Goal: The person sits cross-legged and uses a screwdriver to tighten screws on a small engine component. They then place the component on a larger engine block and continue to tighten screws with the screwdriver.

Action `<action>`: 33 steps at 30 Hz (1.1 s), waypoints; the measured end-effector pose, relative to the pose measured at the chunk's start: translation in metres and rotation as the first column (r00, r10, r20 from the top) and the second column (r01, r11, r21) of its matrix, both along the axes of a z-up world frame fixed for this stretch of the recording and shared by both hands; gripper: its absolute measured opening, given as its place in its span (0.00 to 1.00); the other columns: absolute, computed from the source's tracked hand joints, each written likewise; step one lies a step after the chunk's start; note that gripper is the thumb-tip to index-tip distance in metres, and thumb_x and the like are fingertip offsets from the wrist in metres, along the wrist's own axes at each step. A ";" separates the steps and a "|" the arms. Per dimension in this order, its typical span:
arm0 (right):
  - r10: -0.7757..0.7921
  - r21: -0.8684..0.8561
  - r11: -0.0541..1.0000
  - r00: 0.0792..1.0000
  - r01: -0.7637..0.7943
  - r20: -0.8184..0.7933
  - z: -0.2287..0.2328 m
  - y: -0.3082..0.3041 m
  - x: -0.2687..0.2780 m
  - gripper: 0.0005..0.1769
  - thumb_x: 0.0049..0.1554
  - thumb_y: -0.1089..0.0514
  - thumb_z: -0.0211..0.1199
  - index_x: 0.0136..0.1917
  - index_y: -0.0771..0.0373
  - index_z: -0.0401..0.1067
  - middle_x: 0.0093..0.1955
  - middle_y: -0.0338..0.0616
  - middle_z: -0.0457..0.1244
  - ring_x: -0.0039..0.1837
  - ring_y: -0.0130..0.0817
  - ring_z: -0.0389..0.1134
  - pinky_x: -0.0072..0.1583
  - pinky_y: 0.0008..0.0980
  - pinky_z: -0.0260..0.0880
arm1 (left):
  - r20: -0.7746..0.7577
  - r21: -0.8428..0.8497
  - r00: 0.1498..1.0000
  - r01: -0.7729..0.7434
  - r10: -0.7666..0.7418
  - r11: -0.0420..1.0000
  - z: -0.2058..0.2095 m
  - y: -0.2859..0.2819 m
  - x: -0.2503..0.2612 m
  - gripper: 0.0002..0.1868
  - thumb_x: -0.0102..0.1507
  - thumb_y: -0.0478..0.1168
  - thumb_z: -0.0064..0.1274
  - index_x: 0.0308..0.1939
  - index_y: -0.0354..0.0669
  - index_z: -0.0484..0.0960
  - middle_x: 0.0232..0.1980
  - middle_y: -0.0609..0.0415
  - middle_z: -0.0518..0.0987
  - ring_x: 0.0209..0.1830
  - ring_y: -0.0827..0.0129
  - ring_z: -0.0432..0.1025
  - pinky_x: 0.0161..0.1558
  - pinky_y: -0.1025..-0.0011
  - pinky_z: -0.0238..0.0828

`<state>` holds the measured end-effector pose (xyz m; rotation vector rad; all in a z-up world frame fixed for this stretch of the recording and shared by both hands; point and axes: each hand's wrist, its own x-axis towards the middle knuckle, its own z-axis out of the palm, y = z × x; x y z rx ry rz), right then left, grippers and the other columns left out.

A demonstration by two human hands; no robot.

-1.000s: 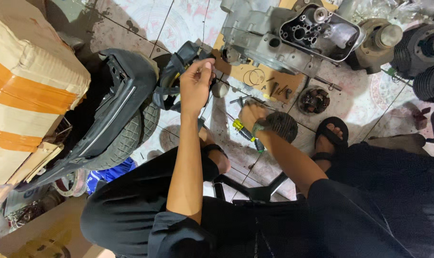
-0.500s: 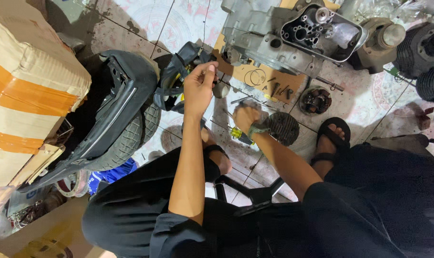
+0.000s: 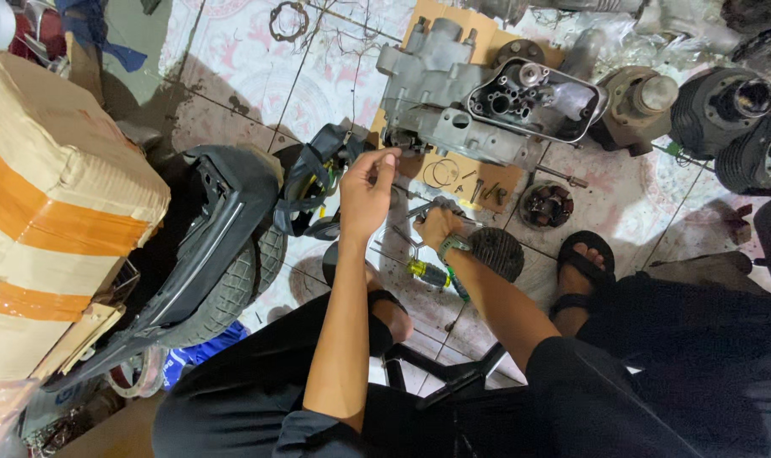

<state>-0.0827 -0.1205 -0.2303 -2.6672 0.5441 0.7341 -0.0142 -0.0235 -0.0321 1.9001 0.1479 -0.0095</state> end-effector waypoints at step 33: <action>-0.411 0.551 0.478 0.380 -0.684 0.829 0.232 -0.157 0.107 0.11 0.58 0.74 0.42 0.55 0.74 0.53 0.43 0.63 0.64 0.37 0.40 0.66 0.38 0.34 0.67 | 0.223 0.056 0.930 0.287 -0.292 0.956 0.036 -0.059 0.069 0.10 0.61 0.34 0.51 0.42 0.52 0.84 0.42 0.55 0.81 0.46 0.59 0.75 0.49 0.66 0.71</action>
